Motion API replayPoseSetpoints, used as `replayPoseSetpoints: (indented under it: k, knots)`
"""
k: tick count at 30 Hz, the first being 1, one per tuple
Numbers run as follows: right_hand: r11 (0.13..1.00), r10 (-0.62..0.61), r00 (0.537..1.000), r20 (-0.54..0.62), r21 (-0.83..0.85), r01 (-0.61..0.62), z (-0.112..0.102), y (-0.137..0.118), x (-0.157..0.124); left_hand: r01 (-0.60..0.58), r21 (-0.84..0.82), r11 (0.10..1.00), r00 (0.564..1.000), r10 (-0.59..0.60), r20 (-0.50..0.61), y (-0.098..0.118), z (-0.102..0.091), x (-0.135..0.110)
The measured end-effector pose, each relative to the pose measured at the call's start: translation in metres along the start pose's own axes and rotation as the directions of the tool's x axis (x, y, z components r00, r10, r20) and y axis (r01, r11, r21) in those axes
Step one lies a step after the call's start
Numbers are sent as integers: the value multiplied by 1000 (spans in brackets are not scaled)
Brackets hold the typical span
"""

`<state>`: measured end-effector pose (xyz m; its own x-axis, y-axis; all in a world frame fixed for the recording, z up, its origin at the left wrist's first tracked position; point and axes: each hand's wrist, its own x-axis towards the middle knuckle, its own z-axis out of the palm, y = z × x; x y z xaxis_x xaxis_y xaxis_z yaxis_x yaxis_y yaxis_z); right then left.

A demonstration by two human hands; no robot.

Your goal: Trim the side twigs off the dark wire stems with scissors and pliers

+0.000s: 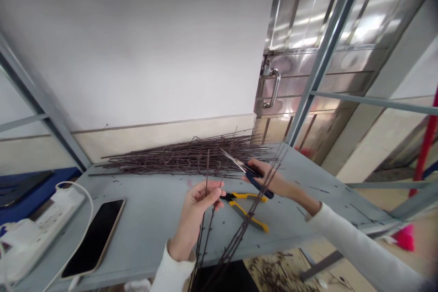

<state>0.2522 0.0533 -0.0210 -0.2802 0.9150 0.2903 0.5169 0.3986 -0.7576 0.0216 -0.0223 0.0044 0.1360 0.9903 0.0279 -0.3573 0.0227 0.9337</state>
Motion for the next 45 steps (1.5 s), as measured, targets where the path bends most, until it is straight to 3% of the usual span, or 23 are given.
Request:
replayPoseSetpoints:
  k: [5, 10, 17, 21, 25, 30, 35, 40, 45]
  knots:
    - [980, 45, 997, 66, 191, -57, 10, 10, -10, 12, -67, 998, 999, -10, 31, 4, -5, 5]
    - [879, -14, 978, 209, 470, -88, 25, 8, -30, 86, -161, 983, 996, -81, 35, 4, -11, 8]
    - [755, 29, 1000, -9, 656, -16, 42, -33, -21, 180, -181, 967, 982, -167, 88, 1, -14, 6]
    - [663, -100, 995, -23, 744, 84, 42, -60, -3, 184, -157, 970, 982, -173, 81, -2, -13, 6]
    - [598, -199, 980, -6, 792, 126, 41, -66, 2, 142, -203, 969, 988, -125, 94, -3, -16, 7]
    - [666, -132, 988, 82, 746, 27, 36, -50, -6, 81, -172, 982, 995, -71, 65, 1, -23, 11]
    - [677, -2, 989, 145, 728, -106, 32, -22, -15, 3, -109, 994, 1000, -3, 2, 5, -28, 15]
    - [572, 152, 975, 165, 789, -223, 30, 7, -24, -2, -74, 997, 1000, 0, -23, 5, -31, 16]
    - [499, 212, 962, 172, 827, -258, 22, 33, -37, -7, -47, 999, 1000, 7, -10, 5, -33, 16]
